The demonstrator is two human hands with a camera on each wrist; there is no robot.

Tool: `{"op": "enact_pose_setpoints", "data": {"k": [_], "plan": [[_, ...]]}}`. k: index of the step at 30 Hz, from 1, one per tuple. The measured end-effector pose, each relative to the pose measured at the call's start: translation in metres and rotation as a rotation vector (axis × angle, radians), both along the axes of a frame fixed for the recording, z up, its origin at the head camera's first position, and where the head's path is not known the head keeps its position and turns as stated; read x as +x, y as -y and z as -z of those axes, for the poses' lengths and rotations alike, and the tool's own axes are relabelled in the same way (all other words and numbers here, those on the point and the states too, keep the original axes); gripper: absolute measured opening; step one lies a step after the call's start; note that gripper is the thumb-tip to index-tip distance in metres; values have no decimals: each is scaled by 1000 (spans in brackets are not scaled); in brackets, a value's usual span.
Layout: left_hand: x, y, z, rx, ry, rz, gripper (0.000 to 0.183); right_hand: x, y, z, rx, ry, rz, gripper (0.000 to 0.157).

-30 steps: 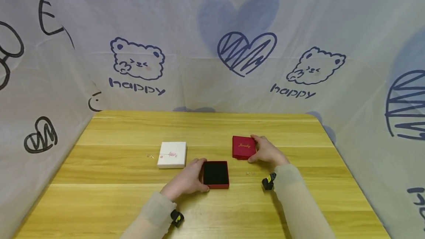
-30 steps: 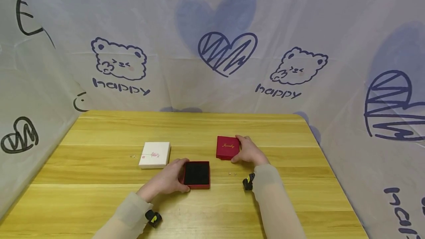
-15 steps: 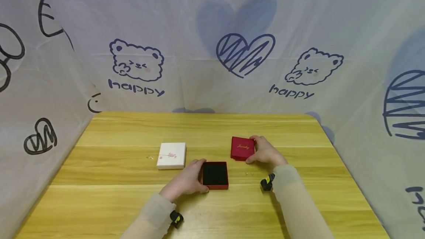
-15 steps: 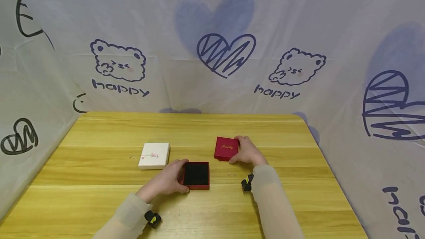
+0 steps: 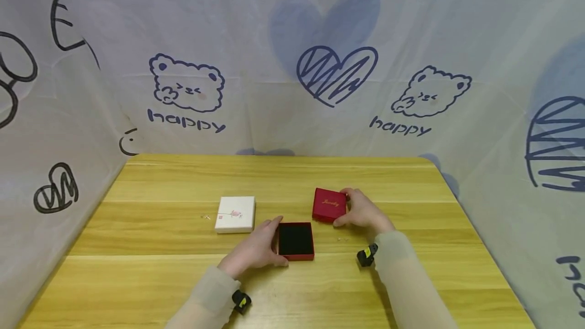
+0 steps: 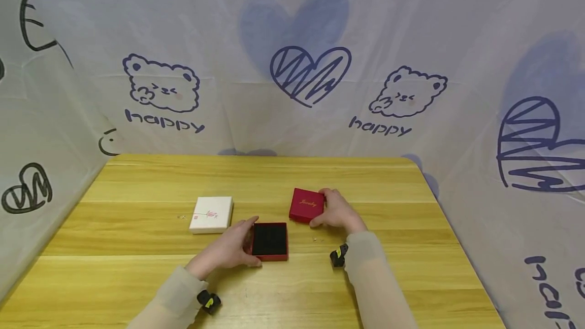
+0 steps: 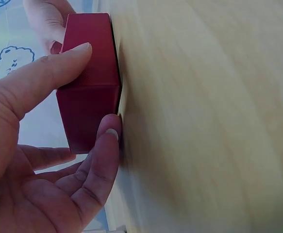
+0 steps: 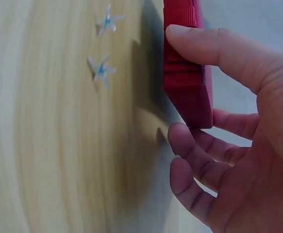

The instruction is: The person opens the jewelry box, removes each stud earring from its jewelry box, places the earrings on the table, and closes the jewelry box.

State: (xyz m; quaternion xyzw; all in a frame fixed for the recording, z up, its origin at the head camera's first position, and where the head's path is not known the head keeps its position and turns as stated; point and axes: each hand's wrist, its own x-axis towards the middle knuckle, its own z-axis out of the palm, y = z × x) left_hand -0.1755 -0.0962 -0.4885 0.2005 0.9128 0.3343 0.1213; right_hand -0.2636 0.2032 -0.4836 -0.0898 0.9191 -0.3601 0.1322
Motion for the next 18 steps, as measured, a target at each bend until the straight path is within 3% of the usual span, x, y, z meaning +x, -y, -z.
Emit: {"op": "enact_pose_setpoints", "data": {"k": [18], "plan": [[2,5,-11,34,4,-29,99,28,23,-24,-12,-40,-76,94]]}}
